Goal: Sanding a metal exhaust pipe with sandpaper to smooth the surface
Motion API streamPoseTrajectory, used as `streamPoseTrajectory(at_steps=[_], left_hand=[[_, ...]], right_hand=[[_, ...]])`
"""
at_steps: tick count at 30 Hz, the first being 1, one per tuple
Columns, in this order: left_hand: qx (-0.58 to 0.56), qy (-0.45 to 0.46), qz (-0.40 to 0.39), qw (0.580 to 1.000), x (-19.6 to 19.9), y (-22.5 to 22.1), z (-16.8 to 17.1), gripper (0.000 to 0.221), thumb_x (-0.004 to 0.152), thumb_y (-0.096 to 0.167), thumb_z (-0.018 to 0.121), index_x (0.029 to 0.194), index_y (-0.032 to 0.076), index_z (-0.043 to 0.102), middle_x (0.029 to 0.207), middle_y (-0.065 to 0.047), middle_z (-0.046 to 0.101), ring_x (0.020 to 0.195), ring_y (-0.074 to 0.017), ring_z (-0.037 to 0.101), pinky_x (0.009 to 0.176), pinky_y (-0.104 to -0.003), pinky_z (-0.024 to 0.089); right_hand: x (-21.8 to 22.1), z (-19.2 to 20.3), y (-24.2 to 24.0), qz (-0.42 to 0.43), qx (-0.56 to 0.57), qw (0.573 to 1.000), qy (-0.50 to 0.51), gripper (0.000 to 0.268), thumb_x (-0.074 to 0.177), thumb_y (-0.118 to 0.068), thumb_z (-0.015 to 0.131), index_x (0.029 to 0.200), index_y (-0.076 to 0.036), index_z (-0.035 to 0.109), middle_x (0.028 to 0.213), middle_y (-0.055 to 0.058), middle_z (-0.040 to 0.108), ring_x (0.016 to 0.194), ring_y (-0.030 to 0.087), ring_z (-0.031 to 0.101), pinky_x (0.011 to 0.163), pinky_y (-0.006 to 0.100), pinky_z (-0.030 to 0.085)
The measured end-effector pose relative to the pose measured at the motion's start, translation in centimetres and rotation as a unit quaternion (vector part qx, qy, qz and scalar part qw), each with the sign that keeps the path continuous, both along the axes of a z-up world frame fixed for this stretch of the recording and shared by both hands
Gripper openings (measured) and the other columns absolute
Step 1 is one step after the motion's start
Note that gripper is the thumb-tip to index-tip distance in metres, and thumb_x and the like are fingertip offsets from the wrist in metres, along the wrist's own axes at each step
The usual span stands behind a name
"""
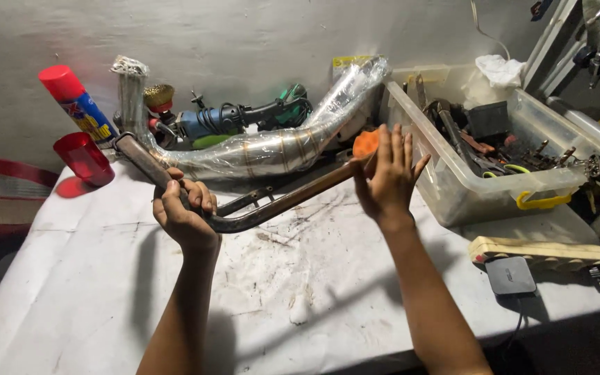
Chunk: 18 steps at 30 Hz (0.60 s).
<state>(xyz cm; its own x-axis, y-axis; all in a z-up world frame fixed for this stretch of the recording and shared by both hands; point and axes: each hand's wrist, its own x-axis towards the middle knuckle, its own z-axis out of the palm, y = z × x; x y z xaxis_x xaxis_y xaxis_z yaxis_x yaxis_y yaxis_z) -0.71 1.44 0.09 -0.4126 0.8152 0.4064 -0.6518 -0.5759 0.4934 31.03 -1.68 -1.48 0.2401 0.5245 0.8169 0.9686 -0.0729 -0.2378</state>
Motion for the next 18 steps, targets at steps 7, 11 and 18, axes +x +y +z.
streamPoseTrajectory(at_steps=[7, 11, 18], left_hand=[[0.001, 0.032, 0.007, 0.999, -0.3, -1.0, -0.1, 0.014, 0.101, 0.018, 0.048, 0.105, 0.006, 0.053, 0.055, 0.001, 0.031, 0.042, -0.0130, 0.040, 0.036, -0.024, 0.036], [0.016, 0.040, 0.001, 0.999, 0.0, -1.1, -0.8, 0.013, 0.101, 0.017, 0.048, 0.104, 0.006, 0.053, 0.053, 0.000, 0.030, 0.040, -0.0136, 0.038, 0.036, -0.024, 0.035], [0.014, 0.027, 0.003, 1.000, -0.1, -1.2, -0.4, 0.015, 0.100, 0.018, 0.048, 0.105, 0.005, 0.053, 0.054, 0.001, 0.029, 0.041, -0.0130, 0.038, 0.036, -0.023, 0.034]], right_hand=[[-8.3, 1.1, -2.9, 0.189, -0.028, 0.972, -0.140, 0.085, 0.086, -0.084, 0.038, 0.136, -0.020, 0.064, 0.137, 0.010, 0.065, 0.139, 0.035, 0.050, 0.113, 0.074, 0.016], [-1.6, 0.0, -1.0, 0.086, -0.030, 0.986, -0.138, 0.051, 0.098, -0.059, 0.041, 0.133, -0.031, 0.066, 0.135, 0.002, 0.067, 0.134, 0.029, 0.055, 0.112, 0.073, 0.018], [-9.8, 0.9, -2.5, 0.277, 0.069, 0.949, -0.137, 0.052, 0.086, -0.072, 0.057, 0.102, -0.024, 0.069, 0.094, 0.005, 0.068, 0.095, 0.029, 0.064, 0.101, 0.053, 0.041]])
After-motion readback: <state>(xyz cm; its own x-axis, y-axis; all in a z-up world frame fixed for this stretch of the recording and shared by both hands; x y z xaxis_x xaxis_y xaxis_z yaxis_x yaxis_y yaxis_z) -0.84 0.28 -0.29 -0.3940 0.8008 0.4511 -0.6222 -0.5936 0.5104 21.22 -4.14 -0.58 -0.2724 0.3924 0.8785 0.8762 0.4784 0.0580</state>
